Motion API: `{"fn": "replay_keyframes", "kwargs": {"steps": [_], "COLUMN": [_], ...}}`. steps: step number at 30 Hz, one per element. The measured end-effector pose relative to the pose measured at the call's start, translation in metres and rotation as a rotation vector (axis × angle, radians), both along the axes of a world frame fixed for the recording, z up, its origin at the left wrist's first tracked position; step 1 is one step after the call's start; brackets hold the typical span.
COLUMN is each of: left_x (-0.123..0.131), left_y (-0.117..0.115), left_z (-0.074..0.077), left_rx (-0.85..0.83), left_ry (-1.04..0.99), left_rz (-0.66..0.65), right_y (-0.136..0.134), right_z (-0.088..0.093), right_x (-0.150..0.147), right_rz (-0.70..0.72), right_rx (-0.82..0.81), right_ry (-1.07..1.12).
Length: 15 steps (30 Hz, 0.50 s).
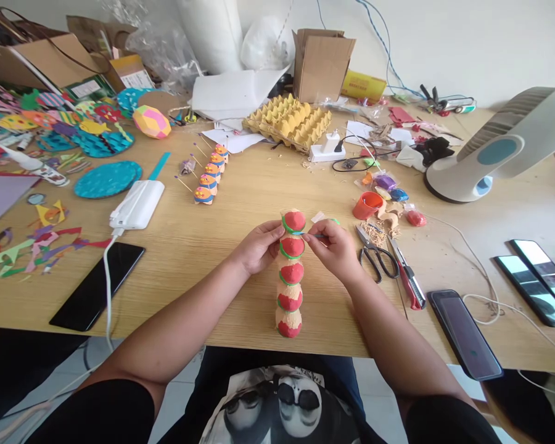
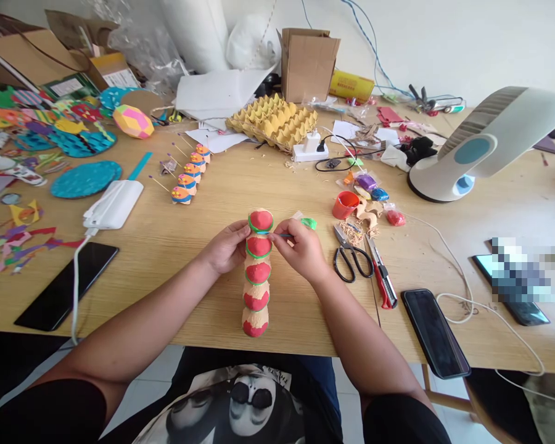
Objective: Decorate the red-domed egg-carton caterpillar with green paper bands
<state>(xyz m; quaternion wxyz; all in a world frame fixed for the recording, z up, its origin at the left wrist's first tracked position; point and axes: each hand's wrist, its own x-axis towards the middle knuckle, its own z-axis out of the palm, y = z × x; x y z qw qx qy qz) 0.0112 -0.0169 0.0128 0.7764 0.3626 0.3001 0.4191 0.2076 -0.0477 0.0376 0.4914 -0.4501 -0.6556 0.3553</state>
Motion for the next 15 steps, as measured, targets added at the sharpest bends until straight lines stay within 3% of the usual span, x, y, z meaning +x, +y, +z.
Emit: {"fn": "replay_keyframes", "kwargs": {"steps": [6,15], "left_x": [0.0015,0.0008], "left_y": [-0.0016,-0.0021], "left_z": [0.0031,0.0027], "left_rx": [0.016,-0.015], "left_ry": [-0.001,-0.01], "left_rz": [0.008,-0.012], "right_y": [-0.0023,-0.0014], "right_z": [0.004,0.005], "right_x": [-0.0005,-0.0008], "right_rz": [-0.033,-0.051], "right_rx": [0.061,0.033], "right_ry": [-0.11,-0.086]}}
